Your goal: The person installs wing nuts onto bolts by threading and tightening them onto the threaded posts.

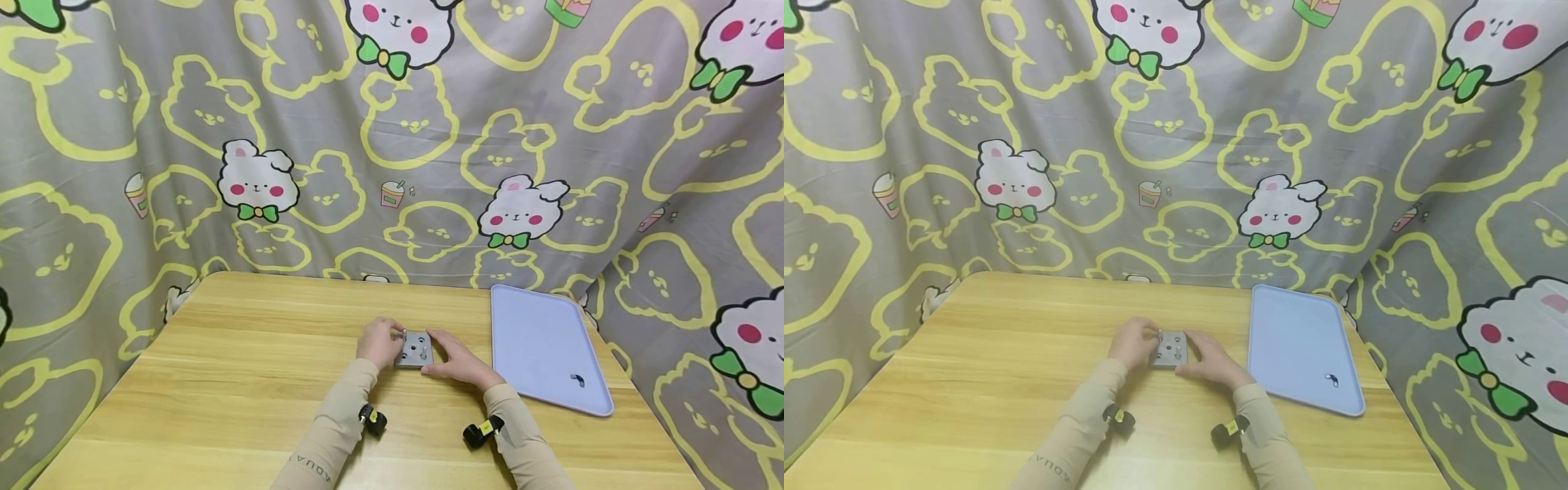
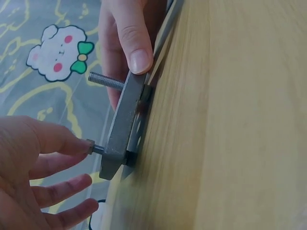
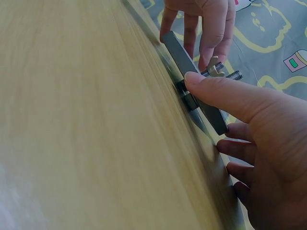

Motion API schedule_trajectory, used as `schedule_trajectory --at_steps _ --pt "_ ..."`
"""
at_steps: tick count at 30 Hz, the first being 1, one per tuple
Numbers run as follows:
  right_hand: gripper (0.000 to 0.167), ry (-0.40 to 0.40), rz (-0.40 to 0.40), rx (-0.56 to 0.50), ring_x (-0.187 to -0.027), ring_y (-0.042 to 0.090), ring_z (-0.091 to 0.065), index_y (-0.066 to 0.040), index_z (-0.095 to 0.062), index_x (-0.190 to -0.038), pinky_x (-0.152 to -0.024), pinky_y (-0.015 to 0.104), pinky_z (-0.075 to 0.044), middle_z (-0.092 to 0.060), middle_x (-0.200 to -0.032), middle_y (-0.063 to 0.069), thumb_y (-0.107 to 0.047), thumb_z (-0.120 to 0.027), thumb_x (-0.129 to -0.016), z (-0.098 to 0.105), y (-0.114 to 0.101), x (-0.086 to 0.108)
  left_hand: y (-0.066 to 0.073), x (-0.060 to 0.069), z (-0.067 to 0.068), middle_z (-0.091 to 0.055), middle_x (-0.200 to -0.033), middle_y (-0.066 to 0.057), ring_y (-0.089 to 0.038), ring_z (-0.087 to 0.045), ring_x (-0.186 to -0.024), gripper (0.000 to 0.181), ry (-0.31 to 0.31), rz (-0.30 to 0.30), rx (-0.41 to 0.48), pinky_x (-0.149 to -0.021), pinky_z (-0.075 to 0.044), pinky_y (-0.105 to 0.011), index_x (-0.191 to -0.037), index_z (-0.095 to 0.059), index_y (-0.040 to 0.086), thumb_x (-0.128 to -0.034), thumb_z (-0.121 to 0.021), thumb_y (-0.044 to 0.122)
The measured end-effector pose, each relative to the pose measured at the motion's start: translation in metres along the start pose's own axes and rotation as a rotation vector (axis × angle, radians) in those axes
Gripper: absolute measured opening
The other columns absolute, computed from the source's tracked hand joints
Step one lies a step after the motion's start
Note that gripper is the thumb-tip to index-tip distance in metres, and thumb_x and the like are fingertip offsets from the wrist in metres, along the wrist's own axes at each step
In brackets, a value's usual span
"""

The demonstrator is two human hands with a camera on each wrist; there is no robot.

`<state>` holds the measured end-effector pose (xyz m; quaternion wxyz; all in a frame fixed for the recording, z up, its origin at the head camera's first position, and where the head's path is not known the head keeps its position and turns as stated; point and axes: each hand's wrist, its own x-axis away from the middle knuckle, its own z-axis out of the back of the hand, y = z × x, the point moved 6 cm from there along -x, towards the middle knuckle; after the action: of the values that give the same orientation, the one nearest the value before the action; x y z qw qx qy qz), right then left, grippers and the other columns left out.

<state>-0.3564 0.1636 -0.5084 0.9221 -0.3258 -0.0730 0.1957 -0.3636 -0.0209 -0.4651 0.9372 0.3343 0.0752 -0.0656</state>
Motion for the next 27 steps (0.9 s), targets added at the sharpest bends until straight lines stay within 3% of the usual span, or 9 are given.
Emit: schedule_trajectory --at_steps 3,7,10,16,22,27 --pt "0.092 0.0 0.001 0.0 -0.147 0.04 -0.023 -0.009 -0.032 -0.152 -0.12 0.059 -0.02 -0.031 -0.157 0.02 -0.047 -0.076 -0.08 -0.0001 0.0002 -0.0001 0.0001 -0.0001 -0.0013 -0.068 -0.115 -0.009 -0.029 -0.065 -0.1 0.016 -0.014 -0.003 -0.007 -0.075 -0.054 -0.043 -0.097 -0.074 0.017 -0.0808 -0.075 0.019" --pt "0.092 0.001 0.003 0.002 -0.147 0.041 -0.024 -0.009 -0.032 -0.152 -0.12 0.059 -0.02 -0.031 -0.157 0.02 -0.047 -0.076 -0.08 0.0 -0.0001 -0.0005 -0.0007 -0.0002 0.0001 -0.069 -0.111 -0.008 -0.03 -0.066 -0.102 0.01 0.014 0.0 -0.007 -0.076 -0.055 -0.045 -0.093 -0.074 0.017 -0.083 -0.074 0.019" --pt "0.093 0.004 0.004 0.002 -0.147 0.041 -0.024 -0.008 -0.032 -0.152 -0.12 0.059 -0.02 -0.032 -0.157 0.021 -0.046 -0.076 -0.08 0.0001 -0.0002 -0.0007 -0.0024 -0.001 0.0023 -0.07 -0.104 -0.008 -0.03 -0.067 -0.098 0.004 0.054 0.02 -0.017 -0.073 -0.054 -0.045 -0.086 -0.072 0.017 -0.0841 -0.074 0.02" --pt "0.093 0.007 0.011 -0.002 -0.147 0.041 -0.024 -0.007 -0.032 -0.151 -0.12 0.059 -0.02 -0.032 -0.156 0.022 -0.046 -0.076 -0.08 0.0 -0.0003 -0.0009 -0.0045 -0.0015 0.0057 -0.067 -0.09 -0.005 -0.025 -0.064 -0.084 0.013 0.086 0.063 -0.016 -0.065 -0.051 -0.041 -0.075 -0.064 0.016 -0.0833 -0.074 0.021" --pt "0.093 0.007 0.005 -0.003 -0.147 0.042 -0.024 -0.008 -0.032 -0.152 -0.119 0.06 -0.02 -0.031 -0.157 0.022 -0.046 -0.076 -0.079 0.0 -0.0003 -0.0006 -0.0015 0.0005 0.004 -0.07 -0.104 -0.007 -0.029 -0.066 -0.099 0.003 0.056 0.034 -0.006 -0.076 -0.055 -0.044 -0.085 -0.073 0.016 -0.0839 -0.074 0.019" --pt "0.093 0.005 0.004 -0.001 -0.147 0.041 -0.024 -0.008 -0.032 -0.152 -0.12 0.06 -0.02 -0.031 -0.157 0.022 -0.046 -0.076 -0.08 -0.0003 0.0 -0.0004 -0.0003 0.0017 0.0012 -0.069 -0.114 -0.008 -0.03 -0.064 -0.105 0.014 -0.001 0.019 0.009 -0.079 -0.055 -0.045 -0.095 -0.075 0.018 -0.0814 -0.074 0.018"
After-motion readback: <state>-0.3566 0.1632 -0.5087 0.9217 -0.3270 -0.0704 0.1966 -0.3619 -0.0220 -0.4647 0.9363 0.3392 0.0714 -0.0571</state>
